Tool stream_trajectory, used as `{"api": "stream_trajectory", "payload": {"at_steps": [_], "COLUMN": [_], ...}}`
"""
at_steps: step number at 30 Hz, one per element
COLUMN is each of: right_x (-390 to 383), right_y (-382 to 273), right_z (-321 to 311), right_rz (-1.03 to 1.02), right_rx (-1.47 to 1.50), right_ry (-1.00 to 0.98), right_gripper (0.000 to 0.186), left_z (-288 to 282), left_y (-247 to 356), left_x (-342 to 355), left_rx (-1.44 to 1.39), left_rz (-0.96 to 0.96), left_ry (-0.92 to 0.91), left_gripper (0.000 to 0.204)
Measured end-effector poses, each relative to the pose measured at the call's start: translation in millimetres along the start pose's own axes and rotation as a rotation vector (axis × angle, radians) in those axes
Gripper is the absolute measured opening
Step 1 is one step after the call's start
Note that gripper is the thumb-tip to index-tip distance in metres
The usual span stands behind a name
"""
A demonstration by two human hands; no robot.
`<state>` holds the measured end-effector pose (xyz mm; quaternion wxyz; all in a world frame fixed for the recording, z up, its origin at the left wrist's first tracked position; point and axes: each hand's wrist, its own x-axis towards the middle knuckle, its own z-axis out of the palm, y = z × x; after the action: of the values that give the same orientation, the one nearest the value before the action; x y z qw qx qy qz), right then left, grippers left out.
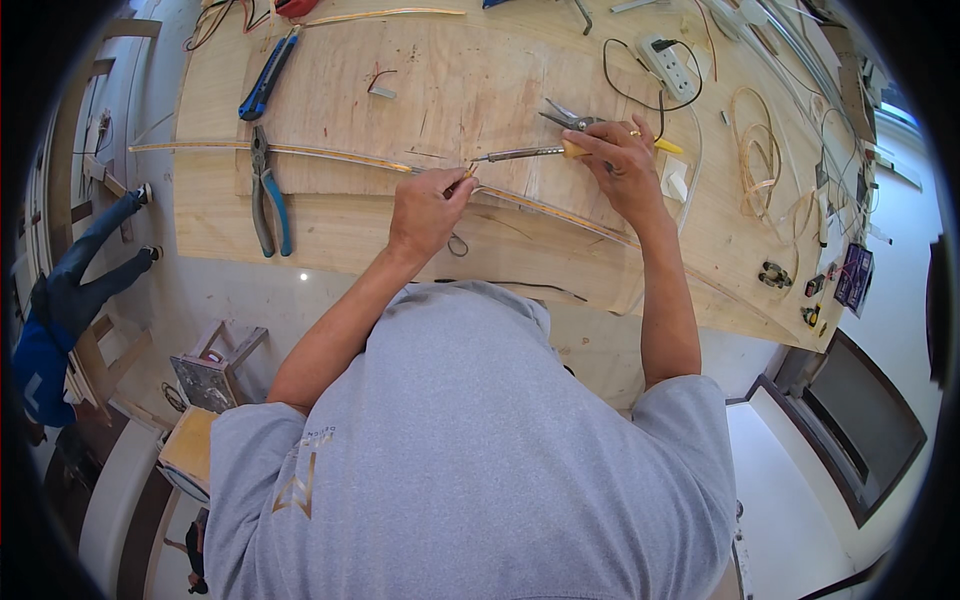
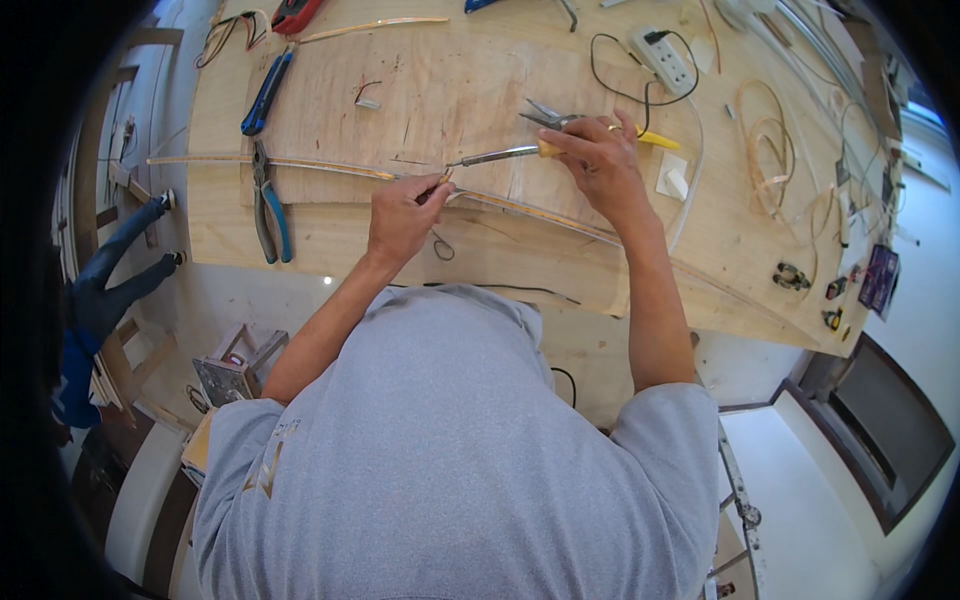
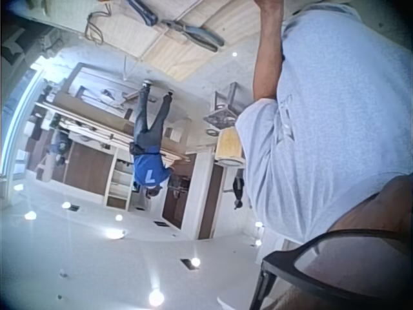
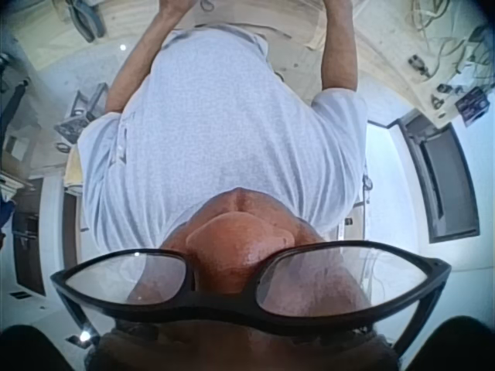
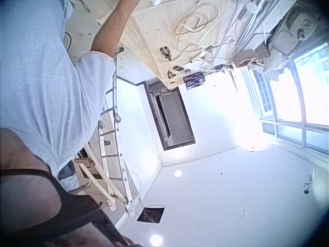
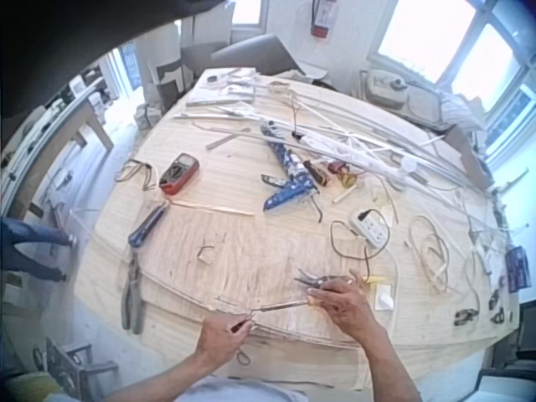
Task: Soldering wires and assembling electrical components on a wooden workbench at a construction site.
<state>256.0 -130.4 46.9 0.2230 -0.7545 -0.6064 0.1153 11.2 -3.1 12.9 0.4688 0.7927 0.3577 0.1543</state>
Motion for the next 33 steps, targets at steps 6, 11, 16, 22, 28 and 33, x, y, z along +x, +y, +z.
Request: {"api": "stream_trajectory", "payload": {"at_steps": [6,11,16,22,28,33], "right_x": [0.7,-0.3,-1.3,-1.2,-1.3,-1.5], "right_y": [1.2,3.7,3.2,2.8,3.1,3.6], "right_z": [-1.0,1.4,2.1,2.2,2.5,3.7], "right_rz": [-0.002,0.019,0.021,0.016,0.009,0.013], "right_rx": [0.018,0.032,0.037,0.033,0.031,0.037], "right_ry": [0.013,0.055,0.030,0.012,0.005,0.022], "right_gripper": [0.041,0.036,0.036,0.039,0.042,0.042], "left_z": [-1.1,-0.7,-1.9,-2.6,-2.2,-2.0], "left_y": [1.9,3.3,6.3,6.6,2.8,0.0], "left_x": [-0.9,-1.3,-1.2,-1.7,-1.5,-2.1], "left_rx": [0.010,-0.058,-0.076,-0.077,-0.019,0.024], "left_rz": [0.005,-0.060,-0.069,-0.070,-0.015,0.025], "left_ry": [-0.011,-0.026,-0.023,-0.029,-0.025,-0.020], "left_gripper": [0.017,0.020,0.021,0.021,0.019,0.018]}}
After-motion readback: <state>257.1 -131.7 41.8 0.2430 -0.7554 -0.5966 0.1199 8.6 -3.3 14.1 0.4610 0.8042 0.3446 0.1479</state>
